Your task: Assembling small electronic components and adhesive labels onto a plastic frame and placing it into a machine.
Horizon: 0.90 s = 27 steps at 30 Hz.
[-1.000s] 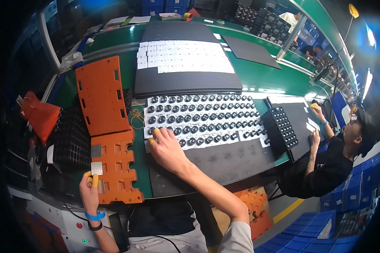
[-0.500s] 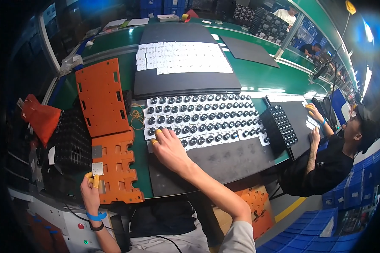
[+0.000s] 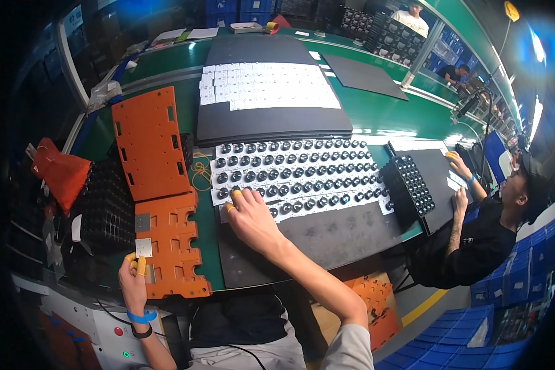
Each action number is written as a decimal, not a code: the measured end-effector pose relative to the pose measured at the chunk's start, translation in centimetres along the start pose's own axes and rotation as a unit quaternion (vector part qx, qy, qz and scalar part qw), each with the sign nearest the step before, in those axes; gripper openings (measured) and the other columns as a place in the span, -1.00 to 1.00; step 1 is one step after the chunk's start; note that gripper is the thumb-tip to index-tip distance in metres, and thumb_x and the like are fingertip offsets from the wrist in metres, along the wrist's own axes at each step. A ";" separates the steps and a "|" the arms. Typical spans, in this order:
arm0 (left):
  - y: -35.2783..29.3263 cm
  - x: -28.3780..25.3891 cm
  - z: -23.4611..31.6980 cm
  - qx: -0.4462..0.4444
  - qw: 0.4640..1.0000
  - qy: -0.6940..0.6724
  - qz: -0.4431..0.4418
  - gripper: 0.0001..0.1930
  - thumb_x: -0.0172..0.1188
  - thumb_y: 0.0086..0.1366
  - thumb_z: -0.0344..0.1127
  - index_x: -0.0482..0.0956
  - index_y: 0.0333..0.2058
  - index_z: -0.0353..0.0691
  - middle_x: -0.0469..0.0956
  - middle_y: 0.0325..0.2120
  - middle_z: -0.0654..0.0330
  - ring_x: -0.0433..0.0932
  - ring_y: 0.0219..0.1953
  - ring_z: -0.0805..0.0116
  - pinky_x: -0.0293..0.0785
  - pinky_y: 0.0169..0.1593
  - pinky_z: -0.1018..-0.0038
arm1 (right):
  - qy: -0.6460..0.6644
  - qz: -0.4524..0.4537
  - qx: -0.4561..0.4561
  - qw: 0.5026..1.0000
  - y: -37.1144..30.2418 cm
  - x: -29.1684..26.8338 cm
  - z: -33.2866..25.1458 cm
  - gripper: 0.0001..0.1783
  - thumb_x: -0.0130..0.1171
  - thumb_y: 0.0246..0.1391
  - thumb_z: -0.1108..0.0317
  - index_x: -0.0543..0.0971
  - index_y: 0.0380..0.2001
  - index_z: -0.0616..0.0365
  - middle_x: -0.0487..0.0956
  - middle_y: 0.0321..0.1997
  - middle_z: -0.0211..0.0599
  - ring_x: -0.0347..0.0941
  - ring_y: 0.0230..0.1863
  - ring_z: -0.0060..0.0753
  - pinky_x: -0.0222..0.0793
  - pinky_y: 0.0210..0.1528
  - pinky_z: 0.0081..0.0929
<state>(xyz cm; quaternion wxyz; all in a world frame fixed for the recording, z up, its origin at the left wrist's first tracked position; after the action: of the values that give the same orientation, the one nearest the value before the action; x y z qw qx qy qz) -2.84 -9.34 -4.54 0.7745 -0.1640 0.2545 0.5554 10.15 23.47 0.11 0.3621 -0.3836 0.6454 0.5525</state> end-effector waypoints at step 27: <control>-6.5 8.1 17.7 0.317 0.936 0.051 -0.148 -0.59 0.49 0.15 -0.18 0.66 -0.08 -0.26 0.58 -0.29 0.10 0.53 -0.21 0.04 0.44 -0.10 0.21 | -0.112 -0.003 0.208 0.972 -14.2 -11.0 18.8 -0.64 0.43 -0.10 0.39 0.67 -0.15 0.11 0.55 -0.06 -0.21 0.42 0.03 -0.07 0.22 0.26 -0.10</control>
<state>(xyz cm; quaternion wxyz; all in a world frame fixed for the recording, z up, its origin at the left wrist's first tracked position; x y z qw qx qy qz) 9.15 4.34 5.04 0.8456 0.0260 0.4293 0.3162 28.53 41.83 1.35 0.5056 -0.2370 0.7005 0.4445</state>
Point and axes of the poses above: each hand's wrist, its own y-axis towards the middle knuckle, its own x-axis out of the palm, z = x × y, the point moved 7 cm from there along y, towards the middle knuckle
